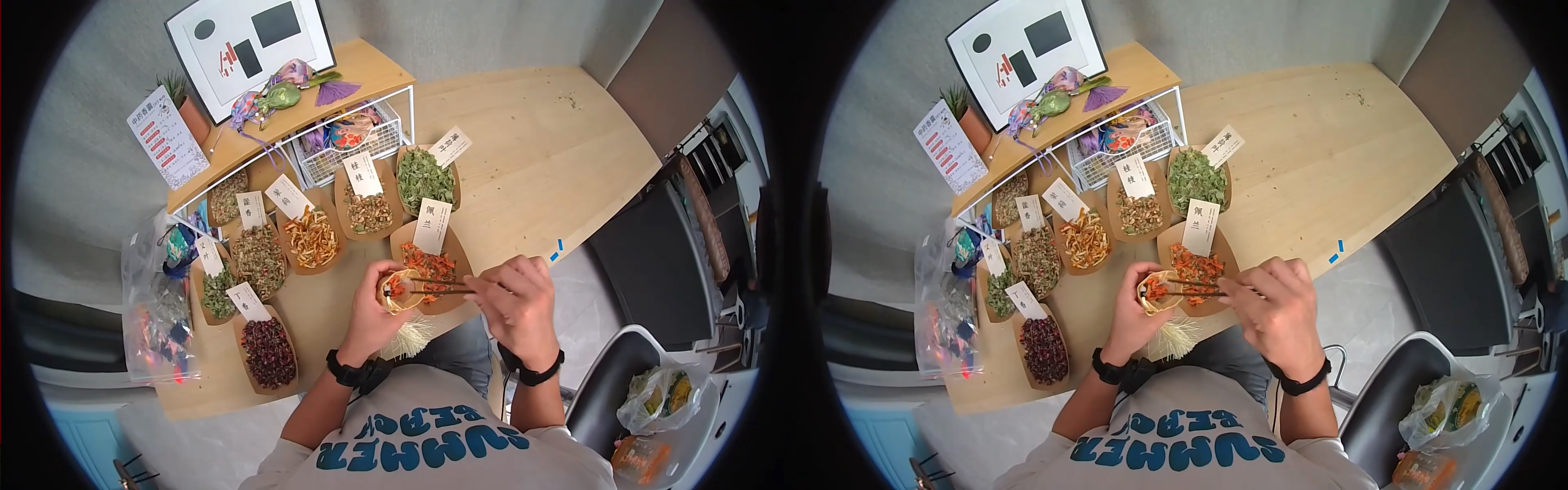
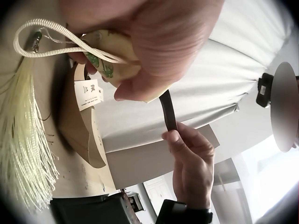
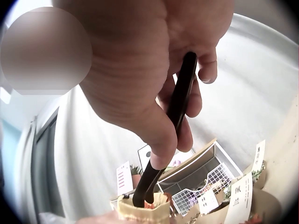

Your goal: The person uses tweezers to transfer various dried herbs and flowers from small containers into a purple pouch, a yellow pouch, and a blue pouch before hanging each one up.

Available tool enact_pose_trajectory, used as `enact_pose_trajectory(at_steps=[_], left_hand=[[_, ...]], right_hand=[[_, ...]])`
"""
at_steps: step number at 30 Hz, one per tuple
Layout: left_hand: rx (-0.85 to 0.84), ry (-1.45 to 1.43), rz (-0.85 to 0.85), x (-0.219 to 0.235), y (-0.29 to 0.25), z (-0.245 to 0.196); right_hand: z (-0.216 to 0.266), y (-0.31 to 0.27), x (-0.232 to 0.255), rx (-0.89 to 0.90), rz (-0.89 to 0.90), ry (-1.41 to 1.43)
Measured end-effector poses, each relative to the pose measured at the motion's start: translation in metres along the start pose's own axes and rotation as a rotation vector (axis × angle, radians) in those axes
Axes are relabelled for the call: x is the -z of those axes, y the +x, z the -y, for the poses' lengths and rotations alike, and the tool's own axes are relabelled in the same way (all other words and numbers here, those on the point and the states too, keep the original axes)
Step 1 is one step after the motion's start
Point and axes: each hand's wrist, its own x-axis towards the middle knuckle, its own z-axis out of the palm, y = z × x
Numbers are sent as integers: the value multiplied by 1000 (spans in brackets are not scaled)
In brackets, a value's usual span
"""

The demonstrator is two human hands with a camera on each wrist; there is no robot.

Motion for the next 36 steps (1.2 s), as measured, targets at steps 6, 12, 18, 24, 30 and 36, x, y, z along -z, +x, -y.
enact_pose_trajectory(at_steps=[6,12,18,24,30,36], left_hand=[[-74,-41,-33,6,-3,-2],[-23,-80,-134,16,-6,18],[-194,-70,-95,13,-7,7],[-276,-117,-39,16,-8,14],[-183,-55,-60,13,-7,11],[-75,-31,-87,11,-8,10]], right_hand=[[-16,-13,-16,-318,-183,88],[-31,-27,-30,-354,80,-153],[-28,-27,-47,-376,117,-156],[-24,-26,-50,-328,129,-159],[-28,-32,-53,-340,134,-136],[-36,-37,-62,-290,68,-125]])
